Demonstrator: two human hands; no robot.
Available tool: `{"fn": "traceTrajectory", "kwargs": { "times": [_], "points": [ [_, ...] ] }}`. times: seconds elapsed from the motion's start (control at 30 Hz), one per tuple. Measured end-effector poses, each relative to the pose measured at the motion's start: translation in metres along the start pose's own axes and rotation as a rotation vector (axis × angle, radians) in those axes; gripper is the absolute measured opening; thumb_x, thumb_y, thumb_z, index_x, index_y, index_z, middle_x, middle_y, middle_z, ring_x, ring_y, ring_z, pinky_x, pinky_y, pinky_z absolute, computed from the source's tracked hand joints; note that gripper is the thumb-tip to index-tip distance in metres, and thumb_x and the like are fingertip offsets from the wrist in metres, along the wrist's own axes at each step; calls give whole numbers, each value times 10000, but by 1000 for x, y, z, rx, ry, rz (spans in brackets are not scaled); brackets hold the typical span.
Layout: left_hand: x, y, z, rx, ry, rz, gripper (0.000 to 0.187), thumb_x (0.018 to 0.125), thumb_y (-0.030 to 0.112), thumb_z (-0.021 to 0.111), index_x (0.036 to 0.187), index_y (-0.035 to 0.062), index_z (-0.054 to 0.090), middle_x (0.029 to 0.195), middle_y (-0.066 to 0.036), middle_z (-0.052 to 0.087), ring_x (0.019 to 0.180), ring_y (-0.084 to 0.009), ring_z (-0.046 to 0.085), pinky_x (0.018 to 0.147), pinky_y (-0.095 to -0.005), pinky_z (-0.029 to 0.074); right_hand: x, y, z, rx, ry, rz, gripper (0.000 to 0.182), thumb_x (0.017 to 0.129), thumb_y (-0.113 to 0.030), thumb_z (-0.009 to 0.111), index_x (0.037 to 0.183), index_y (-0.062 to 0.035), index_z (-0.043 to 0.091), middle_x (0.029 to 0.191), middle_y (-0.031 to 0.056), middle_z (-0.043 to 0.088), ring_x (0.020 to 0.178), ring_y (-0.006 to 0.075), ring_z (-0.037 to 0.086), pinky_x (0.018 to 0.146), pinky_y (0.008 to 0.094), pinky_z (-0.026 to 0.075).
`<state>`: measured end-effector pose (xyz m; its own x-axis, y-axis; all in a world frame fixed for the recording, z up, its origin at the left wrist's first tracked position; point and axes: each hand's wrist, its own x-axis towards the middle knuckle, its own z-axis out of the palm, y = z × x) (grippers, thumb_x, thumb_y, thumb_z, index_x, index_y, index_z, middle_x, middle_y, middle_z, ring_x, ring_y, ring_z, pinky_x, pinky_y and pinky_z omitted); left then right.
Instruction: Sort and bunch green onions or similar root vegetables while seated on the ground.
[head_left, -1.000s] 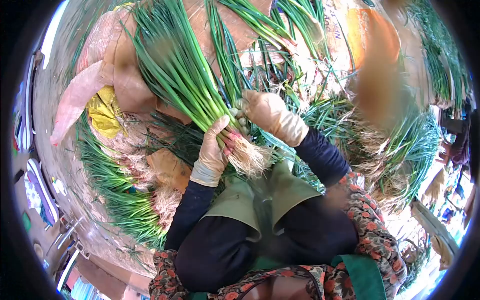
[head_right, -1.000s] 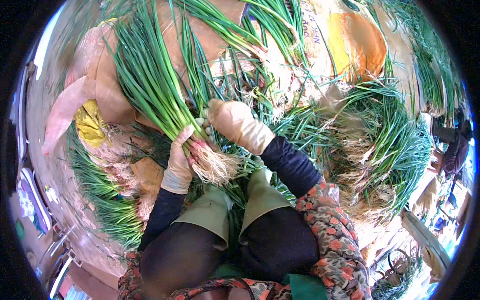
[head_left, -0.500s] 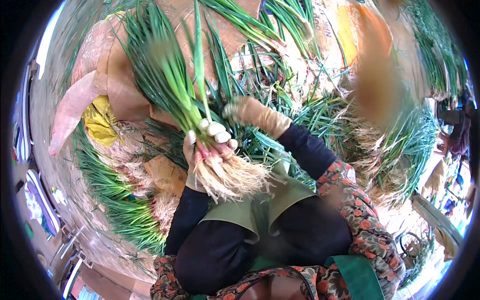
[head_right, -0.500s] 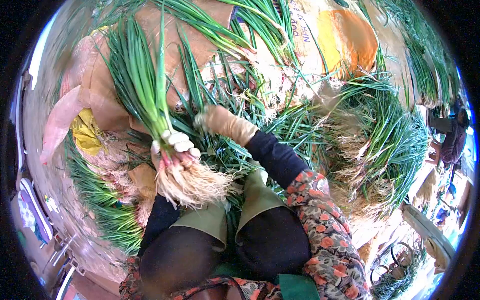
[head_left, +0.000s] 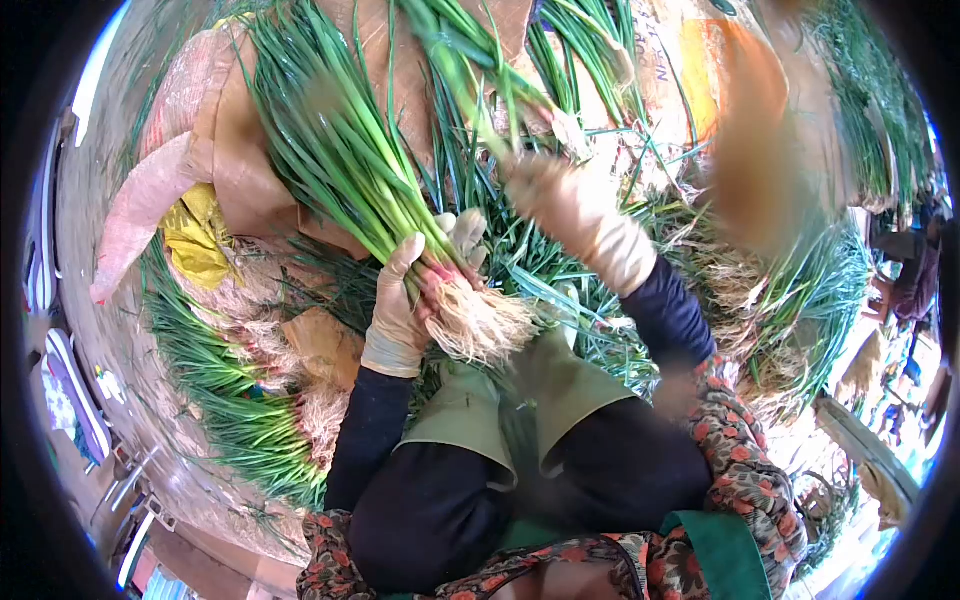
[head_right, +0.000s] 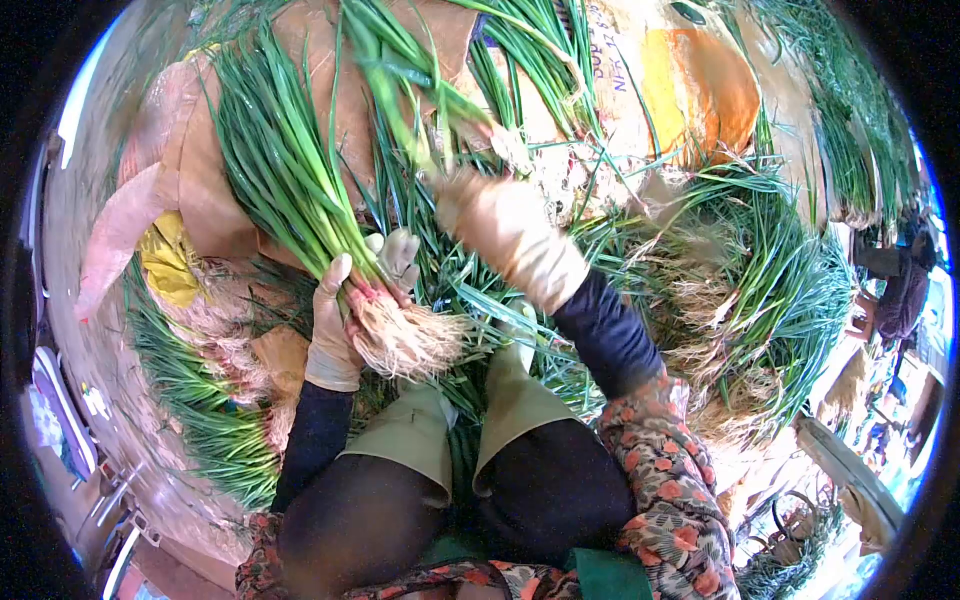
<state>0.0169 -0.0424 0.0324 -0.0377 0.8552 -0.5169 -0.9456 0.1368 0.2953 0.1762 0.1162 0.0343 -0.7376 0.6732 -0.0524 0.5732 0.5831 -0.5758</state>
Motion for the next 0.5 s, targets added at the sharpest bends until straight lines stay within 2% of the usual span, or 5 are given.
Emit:
{"fn": "traceTrajectory", "kwargs": {
  "times": [0.13,0.23,0.27,0.37,0.5],
  "points": [
    [0,1,-7,46,-24,-44,467,834,326,552,1194,44,459,1208,-155,506,1128,-287,483,912,-436,426,-36,-38,9,139,-575,38,361,856,-386,537,1125,-149,585,904,147,643,835,319,617,757,398,487],
    [0,-6,1,-100,-51,6,419,827,318,566,1132,46,473,1078,-131,547,1007,-264,531,871,-420,448,-24,3,15,88,-168,-302,386,887,-392,500,1149,-119,574,968,166,630,876,300,618,774,377,482],
    [-2,-6,7,-152,-87,9,392,826,312,568,1095,38,488,1027,-131,557,955,-262,544,836,-417,468,-16,1,3,219,-279,156,461,909,-432,455,1181,-72,549,1014,138,635,845,239,633,762,339,488],
    [-3,-8,12,-174,-77,-36,343,830,314,567,1050,64,487,933,-90,539,868,-235,542,806,-397,463,10,-2,5,1000,-452,335,513,895,-462,472,1216,-65,523,1021,62,647,659,111,562,601,229,455],
    [-6,-13,3,-173,-166,-70,332,831,343,565,1030,92,475,898,-41,508,842,-196,519,839,-393,417,37,-17,58,1210,-306,400,312,904,-357,500,815,-76,599,570,-13,515,484,95,484,461,237,409]
  ]
}}
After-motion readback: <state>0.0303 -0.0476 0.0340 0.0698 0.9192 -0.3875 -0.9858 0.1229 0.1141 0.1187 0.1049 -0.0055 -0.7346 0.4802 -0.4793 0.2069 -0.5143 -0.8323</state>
